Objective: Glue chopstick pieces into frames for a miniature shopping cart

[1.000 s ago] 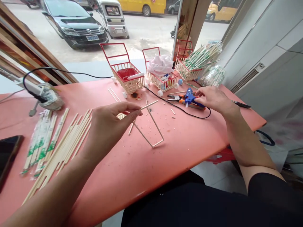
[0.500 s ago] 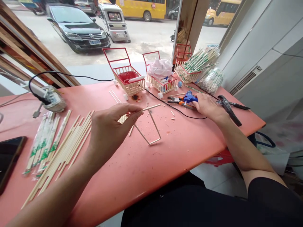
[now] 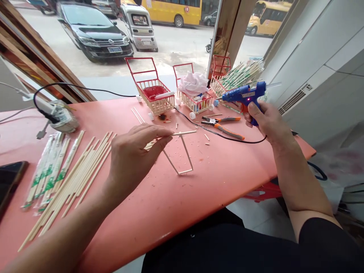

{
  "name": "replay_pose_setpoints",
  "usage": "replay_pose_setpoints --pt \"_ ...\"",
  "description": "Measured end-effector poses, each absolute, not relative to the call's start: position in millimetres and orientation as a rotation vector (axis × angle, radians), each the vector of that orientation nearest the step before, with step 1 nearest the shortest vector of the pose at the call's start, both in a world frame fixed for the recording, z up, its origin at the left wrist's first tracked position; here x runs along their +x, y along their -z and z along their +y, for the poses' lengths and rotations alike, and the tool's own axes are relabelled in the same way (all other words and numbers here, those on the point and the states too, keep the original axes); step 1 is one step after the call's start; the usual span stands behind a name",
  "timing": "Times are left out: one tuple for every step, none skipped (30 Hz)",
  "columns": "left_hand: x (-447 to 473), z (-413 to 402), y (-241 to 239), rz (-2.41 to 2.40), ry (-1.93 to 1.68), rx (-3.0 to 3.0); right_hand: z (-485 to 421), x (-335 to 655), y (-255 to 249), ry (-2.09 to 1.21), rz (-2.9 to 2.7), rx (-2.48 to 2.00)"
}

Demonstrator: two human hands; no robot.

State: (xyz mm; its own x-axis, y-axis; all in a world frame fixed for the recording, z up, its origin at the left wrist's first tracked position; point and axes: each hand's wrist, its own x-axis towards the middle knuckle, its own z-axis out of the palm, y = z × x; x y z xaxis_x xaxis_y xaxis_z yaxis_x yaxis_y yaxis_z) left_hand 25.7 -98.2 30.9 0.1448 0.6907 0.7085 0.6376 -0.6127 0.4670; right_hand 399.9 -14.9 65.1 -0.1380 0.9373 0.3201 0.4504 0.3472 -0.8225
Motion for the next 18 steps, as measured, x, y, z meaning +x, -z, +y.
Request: replay_pose_setpoints --pt "26 -97 -29 1.303 -1.547 2.413 -18 395 -69 -0.819 -1.742 -1.144" --pt "26 -96 -28 1.247 -1.593 2.491 -22 389 -72 -0.918 -1.761 -1.094" --pt "27 -95 -27 1.194 -1.632 2.562 -26 384 -76 -0.986 -1.783 -1.058" --pt "27 -95 -26 1.145 -1.664 2.626 -29 379 -81 -1.045 -1.817 -1.03" --pt "27 -95 -26 1.102 -1.687 2.677 -31 375 -84 -1.098 -1.857 -1.002" --pt "28 -95 -26 1.066 -1.7 2.716 -33 372 -88 -1.144 -1.9 -0.966" --pt "28 -95 -26 1.033 -1.703 2.746 -35 370 -91 -1.186 -1.943 -0.926" --pt "28 -95 -27 1.006 -1.698 2.77 -36 368 -94 -1.218 -1.982 -0.885" --pt "27 -96 -27 0.986 -1.689 2.788 -36 367 -96 -1.241 -2.016 -0.842" --pt "27 -96 -28 0.972 -1.68 2.801 -37 367 -97 -1.254 -2.044 -0.81" --pt "27 -96 -29 0.965 -1.675 2.811 -37 366 -99 -1.258 -2.072 -0.775" --pt "27 -96 -29 0.96 -1.677 2.817 -38 366 -100 -1.258 -2.101 -0.743" --pt "27 -96 -29 0.959 -1.682 2.82 -39 365 -101 -1.257 -2.131 -0.715" --pt "27 -96 -30 0.957 -1.686 2.823 -39 365 -102 -1.255 -2.162 -0.693" --pt "27 -96 -30 0.953 -1.687 2.827 -40 364 -103 -1.251 -2.19 -0.683" --pt "27 -96 -30 0.947 -1.689 2.832 -41 364 -104 -1.245 -2.211 -0.68" --pt "27 -96 -30 0.943 -1.691 2.837 -42 363 -105 -1.241 -2.229 -0.683" --pt "27 -96 -30 0.941 -1.689 2.842 -44 362 -106 -1.233 -2.239 -0.689"
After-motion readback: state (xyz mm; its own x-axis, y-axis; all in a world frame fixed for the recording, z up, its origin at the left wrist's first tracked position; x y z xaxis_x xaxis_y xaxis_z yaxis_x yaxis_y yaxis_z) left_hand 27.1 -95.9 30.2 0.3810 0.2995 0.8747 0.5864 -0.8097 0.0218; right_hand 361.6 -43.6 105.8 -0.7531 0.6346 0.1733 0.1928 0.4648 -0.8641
